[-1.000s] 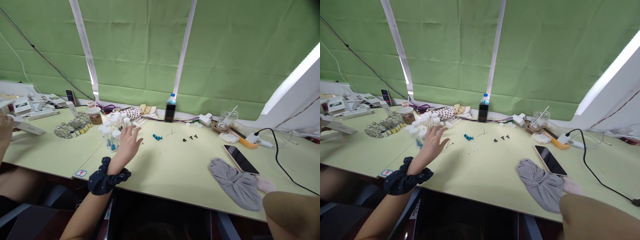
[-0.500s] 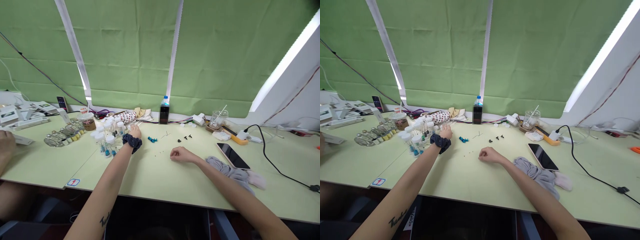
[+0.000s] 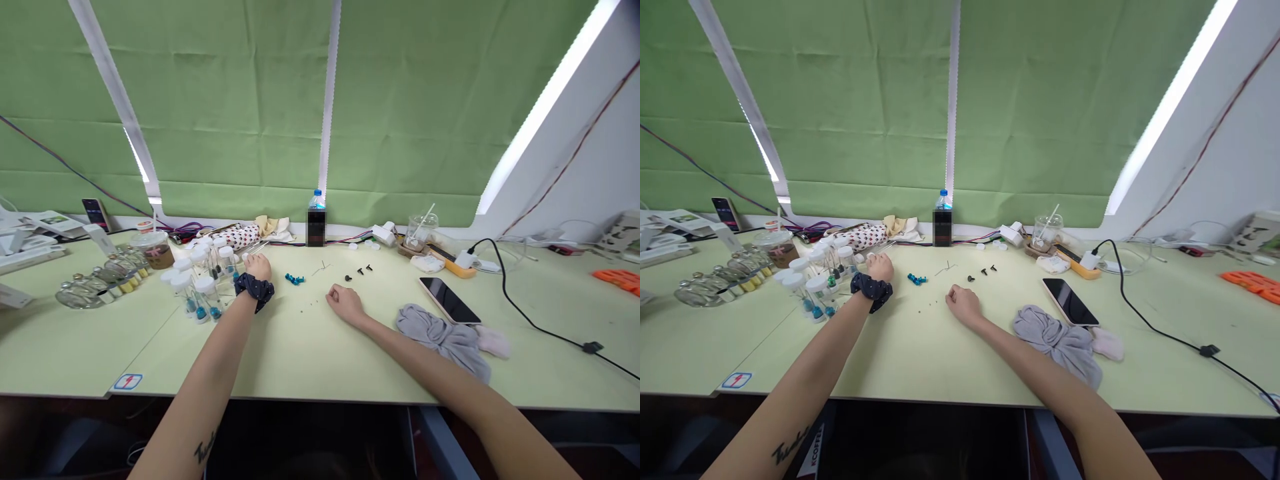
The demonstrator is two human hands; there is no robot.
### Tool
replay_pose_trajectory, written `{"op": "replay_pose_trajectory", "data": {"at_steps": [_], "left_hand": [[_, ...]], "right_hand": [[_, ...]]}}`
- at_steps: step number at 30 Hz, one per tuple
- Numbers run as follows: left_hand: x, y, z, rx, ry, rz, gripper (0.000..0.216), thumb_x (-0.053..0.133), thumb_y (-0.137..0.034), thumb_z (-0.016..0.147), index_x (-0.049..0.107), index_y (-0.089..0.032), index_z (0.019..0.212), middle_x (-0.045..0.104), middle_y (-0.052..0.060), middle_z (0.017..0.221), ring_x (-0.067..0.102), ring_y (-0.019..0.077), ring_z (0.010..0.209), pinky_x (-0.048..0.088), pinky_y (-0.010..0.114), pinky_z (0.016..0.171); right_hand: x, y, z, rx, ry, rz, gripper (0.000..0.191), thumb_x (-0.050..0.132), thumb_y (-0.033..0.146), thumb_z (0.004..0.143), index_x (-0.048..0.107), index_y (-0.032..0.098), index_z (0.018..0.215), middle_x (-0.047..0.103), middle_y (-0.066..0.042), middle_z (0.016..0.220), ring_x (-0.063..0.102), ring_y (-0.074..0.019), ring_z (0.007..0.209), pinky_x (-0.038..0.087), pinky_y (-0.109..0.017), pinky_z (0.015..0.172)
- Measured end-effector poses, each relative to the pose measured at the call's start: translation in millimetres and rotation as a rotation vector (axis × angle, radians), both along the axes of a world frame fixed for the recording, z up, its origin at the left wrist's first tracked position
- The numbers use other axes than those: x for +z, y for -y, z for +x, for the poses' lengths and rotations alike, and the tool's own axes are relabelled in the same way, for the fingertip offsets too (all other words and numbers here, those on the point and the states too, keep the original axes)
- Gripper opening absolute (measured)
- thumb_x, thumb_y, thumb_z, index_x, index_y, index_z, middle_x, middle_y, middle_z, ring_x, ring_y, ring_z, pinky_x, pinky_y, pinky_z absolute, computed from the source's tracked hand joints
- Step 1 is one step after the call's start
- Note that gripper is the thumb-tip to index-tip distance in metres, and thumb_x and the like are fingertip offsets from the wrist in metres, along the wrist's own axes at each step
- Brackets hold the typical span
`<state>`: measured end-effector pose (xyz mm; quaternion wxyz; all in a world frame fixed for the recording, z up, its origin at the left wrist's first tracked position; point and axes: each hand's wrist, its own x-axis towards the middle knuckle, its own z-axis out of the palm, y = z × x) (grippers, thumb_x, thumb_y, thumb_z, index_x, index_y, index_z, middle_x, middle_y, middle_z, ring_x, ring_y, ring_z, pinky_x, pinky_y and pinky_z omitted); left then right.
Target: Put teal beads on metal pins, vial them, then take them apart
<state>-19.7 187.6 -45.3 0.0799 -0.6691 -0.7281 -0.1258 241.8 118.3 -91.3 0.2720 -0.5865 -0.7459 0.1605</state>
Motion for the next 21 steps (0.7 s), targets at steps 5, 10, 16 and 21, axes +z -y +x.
{"op": "replay_pose_trajectory", "data": {"at_steps": [5, 10, 16, 21], "left_hand": [[-9.3, -7, 3, 0.083, -0.047, -0.066, 0.035, 0.042, -0.018, 0.079, 0.059, -0.001, 0.104, 0.061, 0.024, 0.106, 0.044, 0.0357, 0.112, 0.032, 0.043, 0.089], [-16.5, 7, 4, 0.001, -0.066, -0.089, 0.035, 0.043, -0.031, 0.082, 0.061, -0.01, 0.102, 0.062, 0.02, 0.107, 0.047, 0.0352, 0.109, 0.035, 0.044, 0.087], [-25.9, 25, 6, -0.085, -0.075, 0.018, 0.046, 0.046, -0.031, 0.083, 0.049, -0.013, 0.125, 0.056, 0.021, 0.116, 0.045, 0.0367, 0.111, 0.035, 0.05, 0.088], [-30.4, 29, 7, -0.39, -0.066, 0.049, 0.043, 0.044, -0.023, 0.085, 0.047, -0.033, 0.127, 0.037, 0.009, 0.142, 0.034, 0.0331, 0.124, 0.03, 0.056, 0.093]], "right_hand": [[-2.1, -7, -10, 0.029, -0.038, 0.036, 0.009, 0.051, 0.023, 0.082, 0.059, 0.021, 0.079, 0.06, 0.002, 0.063, 0.052, -0.0115, 0.06, 0.034, -0.023, 0.058], [-5.6, -15, -15, 0.211, -0.165, 0.064, 0.015, 0.05, 0.022, 0.08, 0.063, 0.022, 0.087, 0.064, 0.001, 0.074, 0.053, -0.0109, 0.062, 0.038, -0.023, 0.062], [-18.2, -29, -16, 0.125, -0.264, 0.104, 0.013, 0.049, 0.02, 0.076, 0.062, 0.019, 0.08, 0.062, -0.001, 0.071, 0.053, -0.0122, 0.061, 0.041, -0.024, 0.06], [-21.9, -39, -17, 0.063, -0.276, 0.153, 0.013, 0.05, 0.016, 0.073, 0.061, 0.018, 0.079, 0.06, -0.001, 0.067, 0.053, -0.0122, 0.06, 0.042, -0.024, 0.059]]}}
